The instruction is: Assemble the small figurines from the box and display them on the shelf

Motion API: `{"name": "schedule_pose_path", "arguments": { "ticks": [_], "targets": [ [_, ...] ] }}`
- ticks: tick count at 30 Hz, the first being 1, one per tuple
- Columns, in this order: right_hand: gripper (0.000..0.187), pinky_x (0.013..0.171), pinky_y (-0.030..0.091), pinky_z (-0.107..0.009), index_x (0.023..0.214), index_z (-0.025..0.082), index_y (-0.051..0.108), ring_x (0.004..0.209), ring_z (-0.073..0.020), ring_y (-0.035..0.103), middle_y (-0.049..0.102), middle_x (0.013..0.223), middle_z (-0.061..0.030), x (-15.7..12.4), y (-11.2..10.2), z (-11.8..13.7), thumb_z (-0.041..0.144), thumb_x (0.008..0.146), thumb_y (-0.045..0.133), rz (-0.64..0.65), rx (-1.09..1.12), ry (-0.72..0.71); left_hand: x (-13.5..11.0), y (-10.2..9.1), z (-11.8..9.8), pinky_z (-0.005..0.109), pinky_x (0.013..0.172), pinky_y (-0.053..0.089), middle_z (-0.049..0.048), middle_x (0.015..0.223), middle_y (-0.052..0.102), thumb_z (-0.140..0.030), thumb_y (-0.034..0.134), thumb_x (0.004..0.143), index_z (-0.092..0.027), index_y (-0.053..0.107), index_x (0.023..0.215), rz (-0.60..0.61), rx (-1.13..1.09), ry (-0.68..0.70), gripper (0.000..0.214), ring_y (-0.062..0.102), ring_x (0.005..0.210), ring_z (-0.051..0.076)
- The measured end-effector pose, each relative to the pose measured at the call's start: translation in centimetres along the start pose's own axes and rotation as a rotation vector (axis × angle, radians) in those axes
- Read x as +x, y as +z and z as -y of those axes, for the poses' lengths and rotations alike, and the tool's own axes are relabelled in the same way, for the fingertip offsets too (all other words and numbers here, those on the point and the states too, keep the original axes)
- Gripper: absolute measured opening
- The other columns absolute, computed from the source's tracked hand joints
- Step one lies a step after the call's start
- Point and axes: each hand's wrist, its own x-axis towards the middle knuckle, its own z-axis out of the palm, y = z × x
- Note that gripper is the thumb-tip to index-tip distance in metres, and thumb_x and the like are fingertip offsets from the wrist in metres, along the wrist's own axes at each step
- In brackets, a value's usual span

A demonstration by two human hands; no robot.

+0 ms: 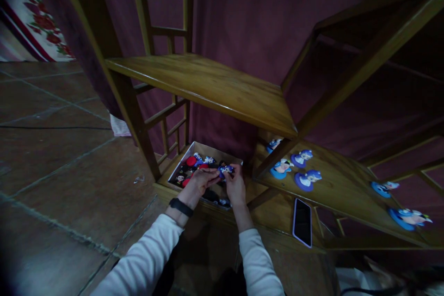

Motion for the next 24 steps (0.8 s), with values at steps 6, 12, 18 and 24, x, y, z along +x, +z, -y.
{"name": "schedule_pose_path", "arguments": {
  "ticks": [6, 12, 18, 24],
  "targets": [
    [0.031, 0.072, 0.048, -0.031, 0.101, 0.025, 0.047, 0.081, -0.0177, 0.062, 0.062, 0.094, -0.0027, 0.0, 0.2, 0.0, 0.033, 0.073, 0.057, -0.026, -0.014, 0.000, 0.1, 0.3, 1.0, 0.028, 0.061, 0.053, 0.0049, 0.058, 0.066, -0.008, 0.079, 0.048, -0.008, 0.064, 0.063, -0.036, -0.061, 0.073, 0.022, 0.063, 0.055, 0.015],
    [0.032, 0.073, 0.048, -0.030, 0.100, 0.024, 0.046, 0.083, -0.0181, 0.062, 0.062, 0.094, -0.0033, 0.5, 0.6, -0.9, 0.034, 0.072, 0.058, -0.076, 0.024, 0.016, 0.2, 1.1, 2.5, 0.028, 0.059, 0.050, 0.0031, 0.057, 0.065, -0.012, 0.080, 0.048, -0.009, 0.064, 0.065, -0.091, -0.106, 0.183, 0.023, 0.060, 0.052, 0.013],
    [0.031, 0.073, 0.048, -0.030, 0.098, 0.024, 0.047, 0.083, -0.0182, 0.062, 0.062, 0.091, -0.0024, 0.3, 0.8, -0.7, 0.035, 0.072, 0.058, -0.087, 0.037, 0.012, 0.0, 1.3, 3.0, 0.027, 0.059, 0.048, 0.0016, 0.057, 0.063, -0.012, 0.077, 0.049, -0.011, 0.063, 0.065, -0.122, -0.102, 0.248, 0.021, 0.058, 0.052, 0.011],
    [0.030, 0.075, 0.048, -0.030, 0.099, 0.024, 0.050, 0.085, -0.0174, 0.061, 0.062, 0.094, -0.0022, 0.5, 0.4, 0.0, 0.033, 0.072, 0.059, -0.043, 0.083, -0.022, 0.4, 1.1, 2.1, 0.027, 0.058, 0.050, 0.0005, 0.058, 0.061, -0.017, 0.077, 0.052, -0.012, 0.062, 0.067, -0.038, -0.074, 0.187, 0.022, 0.058, 0.054, 0.012]
  ]
}}
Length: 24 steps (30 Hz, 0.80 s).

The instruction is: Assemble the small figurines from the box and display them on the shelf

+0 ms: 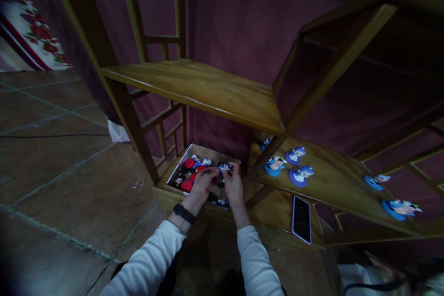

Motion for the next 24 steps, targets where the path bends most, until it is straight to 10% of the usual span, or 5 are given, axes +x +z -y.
{"name": "schedule_pose_path", "arguments": {
  "ticks": [24],
  "targets": [
    [0.024, 0.069, 0.048, -0.030, 0.079, 0.020, 0.068, 0.071, -0.0181, 0.061, 0.069, 0.075, -0.0017, 0.3, -0.8, -0.3, 0.040, 0.071, 0.058, 0.056, -0.053, 0.105, -0.1, 0.0, -1.0, 0.031, 0.060, 0.055, 0.0045, 0.061, 0.065, -0.017, 0.076, 0.057, -0.009, 0.067, 0.070, 0.027, 0.025, -0.010, 0.018, 0.062, 0.057, 0.015]
  ]
}}
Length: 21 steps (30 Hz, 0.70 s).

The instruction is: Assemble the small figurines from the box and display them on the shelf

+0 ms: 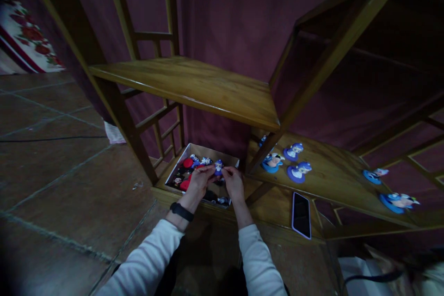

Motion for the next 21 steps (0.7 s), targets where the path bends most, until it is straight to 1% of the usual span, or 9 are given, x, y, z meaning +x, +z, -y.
{"name": "schedule_pose_path", "arguments": {
  "ticks": [5, 11, 14, 15, 17, 19, 21],
  "targets": [
    [0.025, 0.069, 0.047, -0.030, 0.077, 0.019, 0.068, 0.070, -0.0185, 0.062, 0.069, 0.075, -0.0028, -0.6, 0.0, 0.1, 0.041, 0.070, 0.058, -0.024, 0.029, 0.002, -0.2, -0.1, 0.1, 0.031, 0.060, 0.055, 0.0045, 0.062, 0.066, -0.016, 0.078, 0.055, -0.009, 0.066, 0.069, 0.000, -0.008, 0.001, 0.019, 0.062, 0.057, 0.015],
    [0.024, 0.073, 0.047, -0.030, 0.077, 0.019, 0.067, 0.074, -0.0185, 0.061, 0.068, 0.076, -0.0024, -1.2, 0.1, 0.0, 0.040, 0.072, 0.056, -0.045, -0.007, -0.013, -0.2, -0.2, 0.4, 0.031, 0.060, 0.055, 0.0031, 0.060, 0.064, -0.016, 0.078, 0.055, -0.010, 0.065, 0.067, -0.018, 0.009, -0.007, 0.019, 0.060, 0.055, 0.013],
    [0.023, 0.076, 0.047, -0.031, 0.077, 0.020, 0.066, 0.076, -0.0184, 0.061, 0.067, 0.077, -0.0019, -1.2, 0.0, 0.0, 0.039, 0.074, 0.054, -0.027, -0.019, -0.027, -0.2, -0.2, 0.4, 0.030, 0.060, 0.055, 0.0034, 0.061, 0.064, -0.017, 0.078, 0.054, -0.010, 0.064, 0.069, 0.012, 0.013, -0.011, 0.021, 0.061, 0.057, 0.014],
    [0.022, 0.077, 0.047, -0.032, 0.079, 0.020, 0.065, 0.078, -0.0183, 0.061, 0.067, 0.079, -0.0018, -1.2, 0.0, 0.0, 0.039, 0.074, 0.054, -0.016, -0.004, -0.032, -0.2, -0.2, 0.3, 0.030, 0.059, 0.054, 0.0035, 0.062, 0.064, -0.018, 0.078, 0.053, -0.010, 0.064, 0.070, 0.025, 0.019, -0.005, 0.023, 0.061, 0.058, 0.014],
    [0.024, 0.078, 0.047, -0.031, 0.089, 0.021, 0.063, 0.081, -0.0180, 0.061, 0.068, 0.086, -0.0020, -1.2, -0.1, 0.3, 0.038, 0.074, 0.055, 0.013, 0.061, -0.047, -0.1, -0.1, 0.3, 0.029, 0.058, 0.054, 0.0033, 0.065, 0.064, -0.019, 0.078, 0.053, -0.011, 0.064, 0.075, 0.054, 0.038, 0.023, 0.027, 0.061, 0.058, 0.014],
    [0.033, 0.079, 0.048, -0.031, 0.104, 0.022, 0.059, 0.086, -0.0177, 0.062, 0.067, 0.096, -0.0027, -1.3, -0.2, 0.8, 0.035, 0.073, 0.057, 0.054, 0.131, -0.069, 0.0, 0.0, 0.4, 0.027, 0.057, 0.052, 0.0018, 0.065, 0.063, -0.019, 0.076, 0.055, -0.012, 0.064, 0.083, 0.079, 0.065, 0.071, 0.031, 0.060, 0.058, 0.013],
    [0.040, 0.082, 0.047, -0.032, 0.112, 0.023, 0.055, 0.091, -0.0180, 0.061, 0.065, 0.104, -0.0033, -1.4, -0.4, 1.5, 0.033, 0.073, 0.058, 0.079, 0.121, -0.108, 0.1, 0.1, 0.5, 0.024, 0.056, 0.050, -0.0005, 0.063, 0.062, -0.015, 0.073, 0.055, -0.014, 0.063, 0.091, 0.095, 0.100, 0.125, 0.037, 0.058, 0.056, 0.012]
  ]
}}
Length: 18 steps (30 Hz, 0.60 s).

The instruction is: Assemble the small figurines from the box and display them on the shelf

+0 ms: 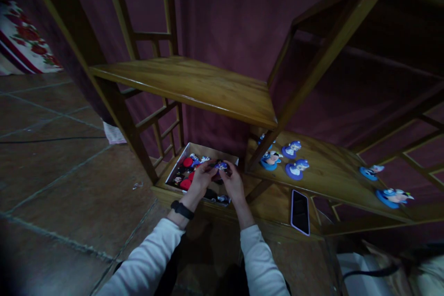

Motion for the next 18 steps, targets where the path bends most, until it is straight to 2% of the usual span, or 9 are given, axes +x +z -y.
{"name": "schedule_pose_path", "arguments": {
  "ticks": [3, 7, 11, 15, 18],
  "targets": [
    [0.033, 0.089, 0.044, -0.033, 0.107, 0.025, 0.058, 0.099, -0.0192, 0.057, 0.061, 0.106, -0.0035, -0.2, -0.2, 1.2, 0.029, 0.074, 0.058, -0.006, -0.171, -0.085, 0.2, 0.1, 0.1, 0.021, 0.055, 0.047, -0.0025, 0.060, 0.061, -0.008, 0.069, 0.053, -0.015, 0.063, 0.096, 0.011, 0.052, 0.066, 0.044, 0.056, 0.053, 0.010],
    [0.025, 0.087, 0.044, -0.033, 0.102, 0.026, 0.061, 0.097, -0.0191, 0.057, 0.059, 0.102, -0.0037, -0.4, -0.5, 2.0, 0.026, 0.078, 0.052, 0.008, -0.332, -0.162, 0.3, 0.1, 0.1, 0.020, 0.054, 0.043, -0.0003, 0.061, 0.063, -0.008, 0.068, 0.052, -0.012, 0.068, 0.082, 0.049, 0.073, 0.046, 0.030, 0.055, 0.053, 0.010],
    [0.026, 0.083, 0.045, -0.031, 0.101, 0.026, 0.062, 0.093, -0.0187, 0.058, 0.060, 0.100, -0.0033, -0.2, -0.5, 2.0, 0.023, 0.079, 0.050, 0.017, -0.384, -0.159, 0.2, 0.0, 0.1, 0.023, 0.057, 0.045, 0.0027, 0.062, 0.065, -0.016, 0.071, 0.054, -0.010, 0.069, 0.073, 0.039, 0.006, -0.040, 0.020, 0.056, 0.054, 0.011],
    [0.024, 0.081, 0.046, -0.031, 0.098, 0.026, 0.064, 0.089, -0.0187, 0.059, 0.062, 0.096, -0.0024, 0.1, -0.5, 1.6, 0.024, 0.077, 0.052, 0.038, -0.379, -0.151, 0.1, -0.2, 0.4, 0.024, 0.058, 0.047, 0.0033, 0.062, 0.065, -0.024, 0.076, 0.054, -0.011, 0.069, 0.072, 0.030, -0.017, -0.044, 0.024, 0.058, 0.055, 0.012],
    [0.024, 0.080, 0.046, -0.031, 0.096, 0.026, 0.065, 0.087, -0.0188, 0.060, 0.063, 0.096, -0.0027, 0.1, -0.5, 1.2, 0.023, 0.076, 0.054, 0.055, -0.389, -0.145, 0.1, -0.5, 0.6, 0.026, 0.060, 0.048, 0.0032, 0.062, 0.066, -0.023, 0.078, 0.051, -0.010, 0.069, 0.072, 0.014, -0.025, -0.048, 0.025, 0.058, 0.055, 0.012]
  ]
}}
